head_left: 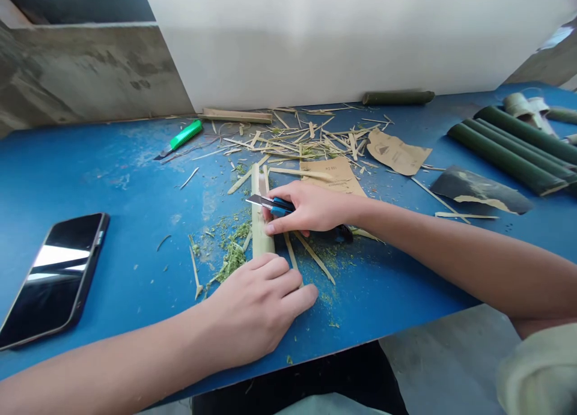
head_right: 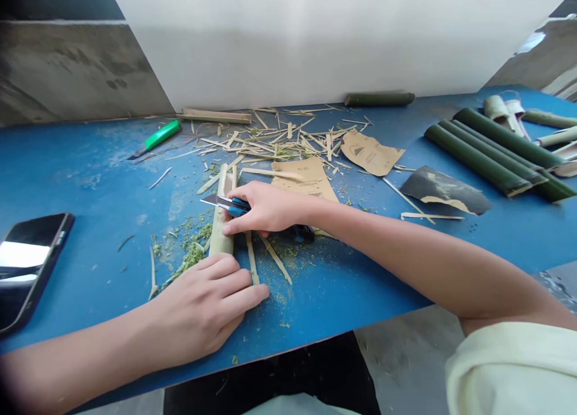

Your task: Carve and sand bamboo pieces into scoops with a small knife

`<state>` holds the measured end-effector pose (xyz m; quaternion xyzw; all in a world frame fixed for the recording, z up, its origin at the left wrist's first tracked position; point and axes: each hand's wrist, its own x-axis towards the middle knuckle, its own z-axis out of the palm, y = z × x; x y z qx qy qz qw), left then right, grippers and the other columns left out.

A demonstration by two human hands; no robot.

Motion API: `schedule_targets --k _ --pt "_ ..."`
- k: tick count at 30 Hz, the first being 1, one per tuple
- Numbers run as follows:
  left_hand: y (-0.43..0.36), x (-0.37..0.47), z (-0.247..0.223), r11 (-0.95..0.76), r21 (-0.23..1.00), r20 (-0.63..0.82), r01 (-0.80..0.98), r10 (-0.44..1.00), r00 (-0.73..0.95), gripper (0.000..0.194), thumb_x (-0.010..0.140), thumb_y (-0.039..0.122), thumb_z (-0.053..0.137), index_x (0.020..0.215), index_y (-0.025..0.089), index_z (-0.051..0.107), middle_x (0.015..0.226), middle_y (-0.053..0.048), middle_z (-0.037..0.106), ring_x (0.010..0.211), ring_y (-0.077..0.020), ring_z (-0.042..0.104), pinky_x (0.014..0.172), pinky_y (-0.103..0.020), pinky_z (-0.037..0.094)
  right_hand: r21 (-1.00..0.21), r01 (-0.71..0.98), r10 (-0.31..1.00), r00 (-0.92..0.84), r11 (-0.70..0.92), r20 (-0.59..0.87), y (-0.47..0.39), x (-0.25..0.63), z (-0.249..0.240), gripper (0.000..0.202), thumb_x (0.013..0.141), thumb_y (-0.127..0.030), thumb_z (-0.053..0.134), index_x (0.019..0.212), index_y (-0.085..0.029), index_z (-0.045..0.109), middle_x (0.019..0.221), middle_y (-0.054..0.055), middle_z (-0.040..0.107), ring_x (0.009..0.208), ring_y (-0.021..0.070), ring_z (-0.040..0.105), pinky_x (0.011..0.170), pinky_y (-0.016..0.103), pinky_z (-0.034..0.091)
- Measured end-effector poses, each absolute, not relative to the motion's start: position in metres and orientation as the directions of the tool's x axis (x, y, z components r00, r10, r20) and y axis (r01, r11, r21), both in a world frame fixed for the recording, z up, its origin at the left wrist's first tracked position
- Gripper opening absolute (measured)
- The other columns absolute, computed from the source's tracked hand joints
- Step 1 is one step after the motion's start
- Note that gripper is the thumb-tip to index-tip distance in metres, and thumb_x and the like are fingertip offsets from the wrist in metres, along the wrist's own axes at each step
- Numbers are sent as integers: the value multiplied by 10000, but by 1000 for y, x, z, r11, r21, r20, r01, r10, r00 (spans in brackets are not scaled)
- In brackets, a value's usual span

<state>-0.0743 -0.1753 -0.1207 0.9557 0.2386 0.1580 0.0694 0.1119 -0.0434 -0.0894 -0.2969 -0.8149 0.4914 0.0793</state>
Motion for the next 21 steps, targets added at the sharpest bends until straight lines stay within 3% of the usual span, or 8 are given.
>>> schedule_targets --k 5,11,15,19,21 --pt "-174 -75 -120 -879 219 265 424 472 841 182 1061 141 490 1071 184 666 827 -13 594 773 -220 458 786 -370 379 -884 397 582 -790 248 -192 -43 110 -89 165 871 -330 745 908 -200 650 732 -46 679 581 118 641 589 248 507" --pt "-173 -74 -121 -875 221 256 430 478 840 177 1062 145 492 1072 189 662 828 -10 603 775 -219 466 806 -368 393 -899 388 530 -815 201 -233 -46 114 -85 183 853 -354 759 856 -206 652 670 -48 691 595 134 659 613 258 500" --pt "-172 -74 -121 -865 197 282 461 501 819 212 1062 140 469 1074 187 676 836 -24 611 793 -230 472 825 -372 389 -856 380 523 -838 351 -158 -58 118 -80 174 865 -347 748 858 -199 656 699 -36 694 628 134 626 624 261 441" --pt "-172 -74 -119 -869 201 261 453 493 830 220 1058 141 471 1074 186 686 823 -18 606 774 -227 454 803 -374 377 -772 419 651 -759 479 -8 -56 119 -82 272 887 -365 727 1092 -186 727 896 -2 743 719 141 607 685 273 414" --pt "-172 -74 -118 -868 206 252 452 493 833 220 1060 145 472 1079 189 687 829 -17 612 777 -227 457 802 -376 375 -735 429 655 -755 525 27 -53 116 -85 290 886 -361 723 1111 -179 743 944 12 751 775 151 612 716 276 407"
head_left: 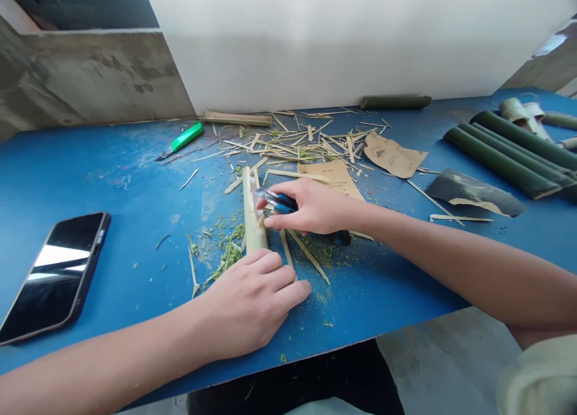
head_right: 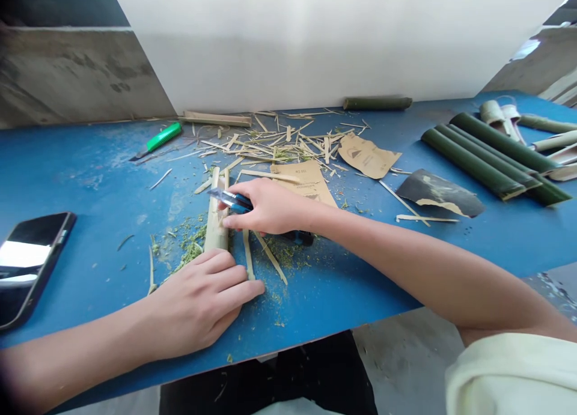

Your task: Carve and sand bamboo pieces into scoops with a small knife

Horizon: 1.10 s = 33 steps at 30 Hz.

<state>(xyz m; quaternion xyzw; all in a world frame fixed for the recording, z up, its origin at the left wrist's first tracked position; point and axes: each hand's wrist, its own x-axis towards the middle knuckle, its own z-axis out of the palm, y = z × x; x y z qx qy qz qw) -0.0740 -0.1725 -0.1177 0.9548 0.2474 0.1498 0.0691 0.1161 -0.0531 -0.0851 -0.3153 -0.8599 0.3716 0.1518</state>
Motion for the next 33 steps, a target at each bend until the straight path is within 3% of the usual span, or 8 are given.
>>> schedule_targets --k 5,12,14,18,22,27,30,33 --pt "-173 -74 -118 -867 211 256 452 495 830 224 1071 170 467 1067 196 689 815 -19 612 769 -227 454 787 -376 375 -685 425 629 -775 592 62 -54 110 -89 171 889 -340 702 923 -173 714 835 4 715 742 143 580 690 274 369" --pt "-173 -72 -117 -864 207 281 460 502 818 231 1074 168 460 1067 188 690 796 -20 627 741 -219 472 760 -370 392 -542 525 640 -767 656 32 -62 109 -82 201 907 -346 665 792 -193 603 682 -10 624 597 116 454 590 293 276" --pt "-173 -71 -117 -852 202 292 482 523 801 250 1072 149 440 1070 183 688 793 -25 641 735 -219 486 759 -368 402 -439 530 603 -797 725 35 -66 108 -81 133 905 -309 654 843 -196 620 694 6 646 594 130 464 574 303 260" --pt "-174 -69 -119 -847 215 320 485 531 785 258 1068 136 437 1070 184 691 790 -25 662 751 -218 528 793 -372 433 -78 492 497 -866 867 52 -75 109 -85 106 940 -212 573 987 -167 658 792 81 723 620 181 527 570 335 225" --pt "-174 -71 -119 -854 228 326 468 520 789 266 1068 127 440 1076 193 697 801 -21 679 767 -210 560 863 -378 471 62 369 363 -928 927 89 -77 112 -96 251 1004 -125 407 974 -179 651 804 78 731 633 186 552 575 336 243" --pt "-175 -75 -120 -845 253 326 471 533 781 274 1085 132 423 1100 193 690 827 -25 668 780 -208 554 807 -370 458 55 322 306 -931 945 197 -65 123 -104 303 1048 -152 367 910 -201 632 734 39 677 645 172 527 591 331 253" --pt "-175 -77 -119 -842 273 299 465 534 791 262 1096 146 428 1129 198 683 823 -18 652 763 -207 521 766 -366 431 -92 432 437 -837 897 329 -51 134 -100 187 1010 -230 470 988 -182 649 834 54 707 713 171 558 644 313 306" --pt "-175 -77 -117 -850 264 282 456 520 806 257 1098 155 431 1122 197 682 825 -19 646 756 -207 497 751 -368 412 -283 483 560 -732 828 388 -44 139 -91 213 976 -329 556 1066 -167 659 883 56 713 718 159 549 678 299 338"
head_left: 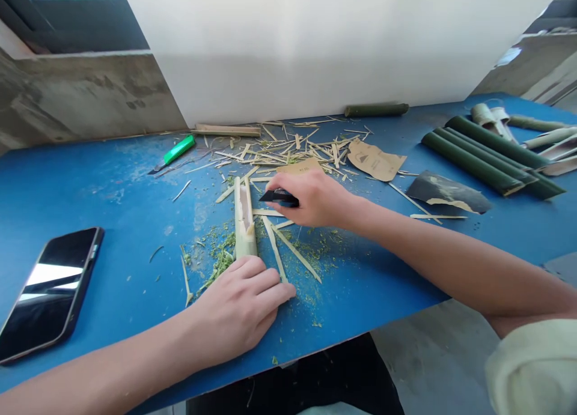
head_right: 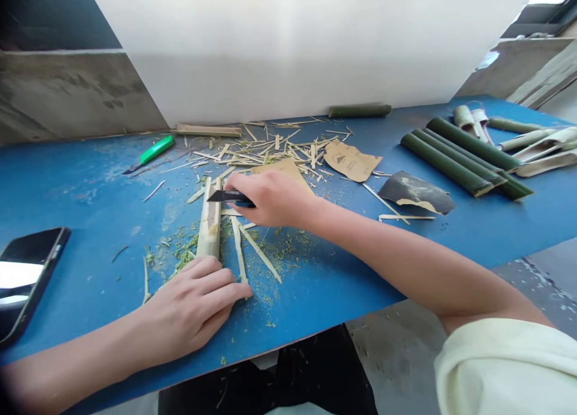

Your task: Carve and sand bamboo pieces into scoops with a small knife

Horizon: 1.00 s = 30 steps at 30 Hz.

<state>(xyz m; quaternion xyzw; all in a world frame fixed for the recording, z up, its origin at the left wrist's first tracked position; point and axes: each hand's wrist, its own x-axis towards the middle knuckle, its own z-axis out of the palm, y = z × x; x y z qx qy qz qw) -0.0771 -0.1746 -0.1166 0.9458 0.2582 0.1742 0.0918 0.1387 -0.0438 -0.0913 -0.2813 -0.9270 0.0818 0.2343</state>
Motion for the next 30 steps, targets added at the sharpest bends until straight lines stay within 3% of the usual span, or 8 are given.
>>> schedule_targets --k 4,8,10,12,18,24,30 --pt "-174 -76 -117 -867 226 284 443 494 821 271 1083 141 425 1103 197 689 824 -24 637 769 -214 484 769 -374 409 -469 575 719 -659 670 219 -53 120 -83 299 951 -479 606 860 -197 644 739 18 657 638 139 481 616 298 310" --pt "-175 -77 -119 -875 197 293 442 483 825 267 1077 142 434 1091 196 695 818 -24 628 768 -219 465 781 -379 405 -634 688 777 -594 354 -211 -61 97 -83 492 936 -613 592 674 -198 625 596 36 645 543 142 530 565 299 368" --pt "-175 -78 -120 -876 191 290 444 482 827 264 1077 151 439 1090 197 699 822 -26 622 777 -224 461 792 -384 399 -730 658 726 -593 186 -349 -61 91 -85 422 926 -530 616 674 -192 641 594 39 680 510 140 570 561 290 431" --pt "-176 -79 -121 -877 188 289 442 480 829 261 1079 160 442 1092 195 700 829 -27 620 786 -227 460 804 -386 393 -805 587 696 -613 83 -374 -58 89 -89 308 896 -410 640 682 -189 651 624 34 711 491 126 572 551 278 457" --pt "-176 -77 -118 -874 203 295 442 485 823 264 1089 163 437 1076 197 698 812 -21 614 772 -223 459 796 -376 383 -871 476 614 -652 -124 -444 -55 92 -97 251 816 -269 680 589 -187 612 590 -12 632 483 84 474 487 248 377" --pt "-174 -78 -116 -861 271 272 430 497 824 272 1096 132 416 1091 192 681 800 -10 625 757 -207 479 787 -355 402 -889 457 630 -698 24 -341 -57 101 -90 177 826 -264 688 687 -196 603 581 -49 576 533 99 489 536 262 379" --pt "-171 -82 -115 -874 311 274 375 460 845 283 1104 125 424 1107 211 694 789 -2 612 760 -206 469 792 -339 394 -686 515 590 -793 514 -153 -53 111 -75 179 891 -277 677 747 -195 609 598 -60 509 577 103 422 579 288 299"
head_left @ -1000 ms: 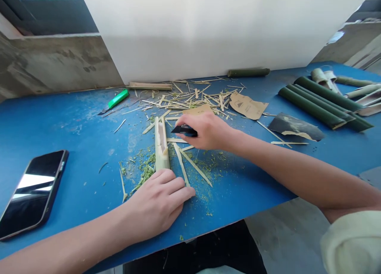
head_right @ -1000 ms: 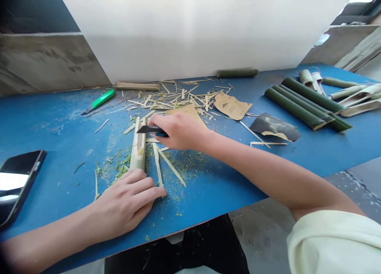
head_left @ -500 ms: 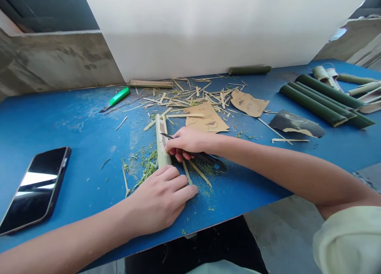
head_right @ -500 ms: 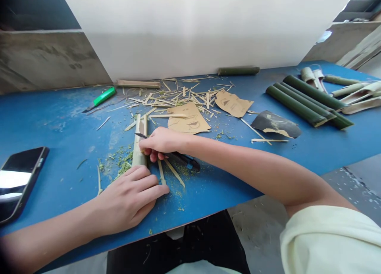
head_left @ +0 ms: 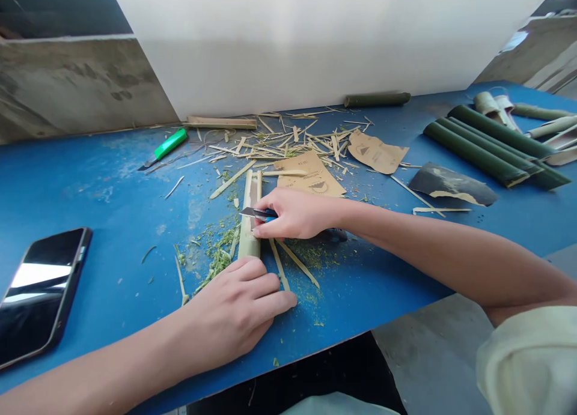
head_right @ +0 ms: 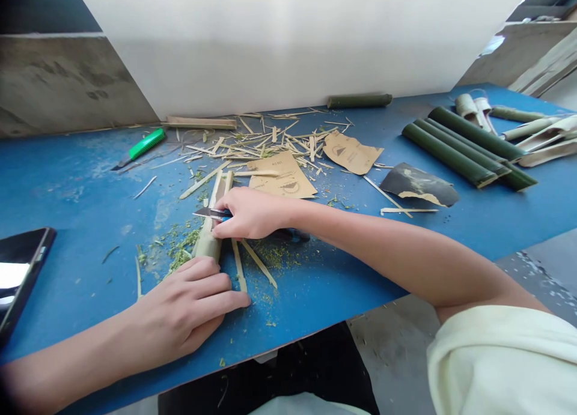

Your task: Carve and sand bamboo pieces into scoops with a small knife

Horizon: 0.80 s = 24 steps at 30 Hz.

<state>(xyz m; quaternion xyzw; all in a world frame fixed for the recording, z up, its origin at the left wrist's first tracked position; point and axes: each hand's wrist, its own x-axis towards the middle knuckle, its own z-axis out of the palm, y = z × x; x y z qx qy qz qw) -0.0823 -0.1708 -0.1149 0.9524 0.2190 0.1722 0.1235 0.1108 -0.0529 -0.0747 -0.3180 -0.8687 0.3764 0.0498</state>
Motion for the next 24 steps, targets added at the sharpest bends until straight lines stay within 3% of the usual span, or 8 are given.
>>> schedule_targets --k 3,8,11,14,19,24 --pt "-170 -83 -115 -872 322 279 368 459 843 281 1094 121 437 1130 209 702 806 -6 624 770 -208 468 794 -337 393 -566 501 559 -825 655 -82 -55 115 -73 238 942 -320 640 749 -197 576 640 -35 545 600 114 414 598 299 277" --pt "-170 -82 -115 -877 325 298 355 451 841 280 1078 123 452 1145 204 712 817 -11 639 779 -212 468 806 -342 399 -421 426 480 -877 801 27 -59 124 -74 169 987 -363 629 997 -198 663 822 24 704 669 144 500 611 300 263" --pt "-171 -81 -115 -877 317 296 360 452 841 278 1077 126 457 1134 201 718 820 -15 642 784 -212 471 807 -347 401 -240 394 417 -908 887 52 -60 123 -76 178 1029 -343 588 1026 -193 684 875 56 739 683 159 526 610 313 230" --pt "-170 -81 -115 -882 301 288 362 446 847 277 1081 138 460 1136 203 725 823 -18 645 788 -215 472 802 -351 401 -104 438 443 -896 893 23 -61 117 -75 221 1046 -325 553 1051 -173 713 907 93 766 686 175 554 609 325 209" --pt "-168 -83 -116 -892 270 290 362 433 854 289 1082 142 457 1128 206 735 831 -25 658 788 -216 484 809 -349 407 -93 517 508 -855 851 -104 -68 106 -70 261 1020 -320 543 1014 -162 751 848 108 775 676 195 584 594 330 242" --pt "-168 -80 -117 -900 237 312 366 427 848 291 1059 122 471 1118 203 744 822 -22 678 789 -219 502 815 -357 408 -108 656 649 -755 747 -99 -83 94 -64 313 1003 -329 528 994 -136 774 893 163 785 727 219 641 606 330 311"
